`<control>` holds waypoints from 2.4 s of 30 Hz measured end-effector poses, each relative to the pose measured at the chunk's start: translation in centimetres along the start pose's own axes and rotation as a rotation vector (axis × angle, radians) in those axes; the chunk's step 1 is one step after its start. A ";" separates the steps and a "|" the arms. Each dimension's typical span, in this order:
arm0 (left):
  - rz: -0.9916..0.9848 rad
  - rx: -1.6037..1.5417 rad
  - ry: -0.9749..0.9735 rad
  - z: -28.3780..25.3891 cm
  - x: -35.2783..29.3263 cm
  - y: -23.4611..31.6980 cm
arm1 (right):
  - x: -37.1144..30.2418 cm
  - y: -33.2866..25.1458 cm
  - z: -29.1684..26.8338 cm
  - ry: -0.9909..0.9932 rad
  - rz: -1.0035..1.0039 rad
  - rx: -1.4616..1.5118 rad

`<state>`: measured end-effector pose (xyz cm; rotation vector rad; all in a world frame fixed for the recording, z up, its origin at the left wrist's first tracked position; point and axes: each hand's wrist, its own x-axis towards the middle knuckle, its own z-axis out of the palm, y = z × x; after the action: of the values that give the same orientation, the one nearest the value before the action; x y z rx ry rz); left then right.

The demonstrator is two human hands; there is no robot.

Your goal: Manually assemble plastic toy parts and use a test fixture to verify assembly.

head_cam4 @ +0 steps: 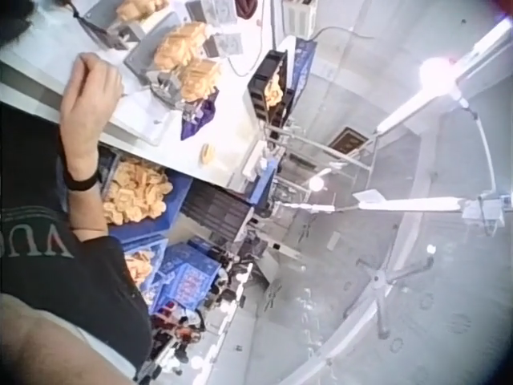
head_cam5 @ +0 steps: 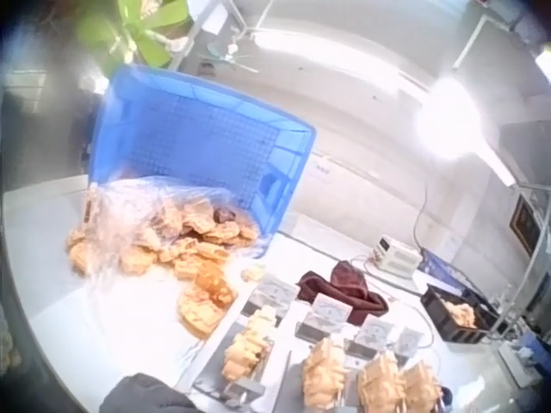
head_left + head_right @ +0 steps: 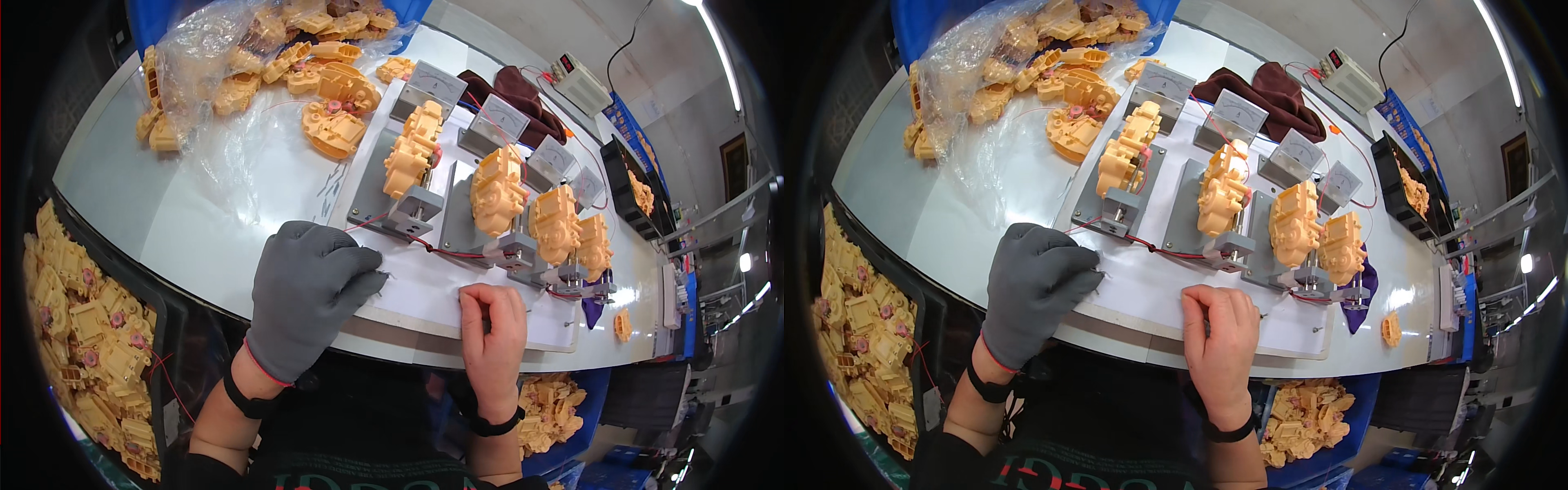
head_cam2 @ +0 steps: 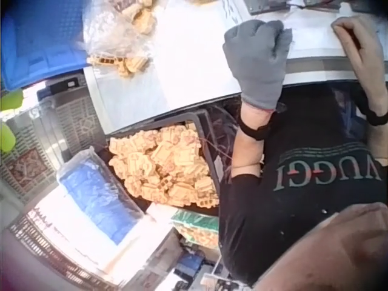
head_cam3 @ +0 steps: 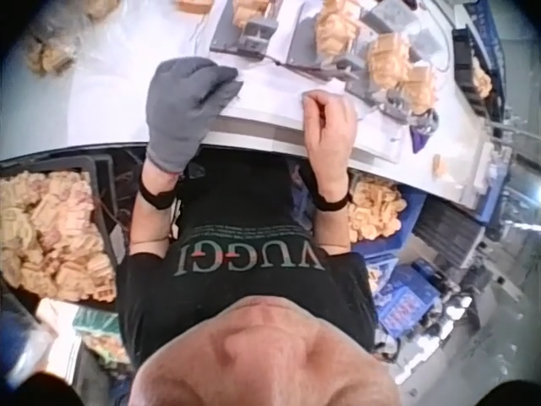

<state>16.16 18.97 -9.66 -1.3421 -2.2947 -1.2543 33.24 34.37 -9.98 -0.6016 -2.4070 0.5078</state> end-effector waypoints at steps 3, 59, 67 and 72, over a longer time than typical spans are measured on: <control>0.001 0.028 -0.013 0.0 0.4 0.2 | 0.1 0.1 0.0 0.000 -0.013 0.004; 0.072 -0.041 0.000 1.1 -0.1 -0.3 | -0.2 1.4 1.1 0.238 -0.165 0.012; -0.016 -0.101 -0.047 1.1 -0.3 -0.2 | -0.4 1.5 1.2 0.238 -0.149 0.038; -0.012 -0.076 -0.059 1.5 -0.2 -1.1 | -0.5 1.6 1.7 0.318 -0.160 0.033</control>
<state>15.76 19.70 -11.30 -1.4103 -2.3190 -1.3350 33.04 35.09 -12.29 -0.4344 -2.1180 0.3539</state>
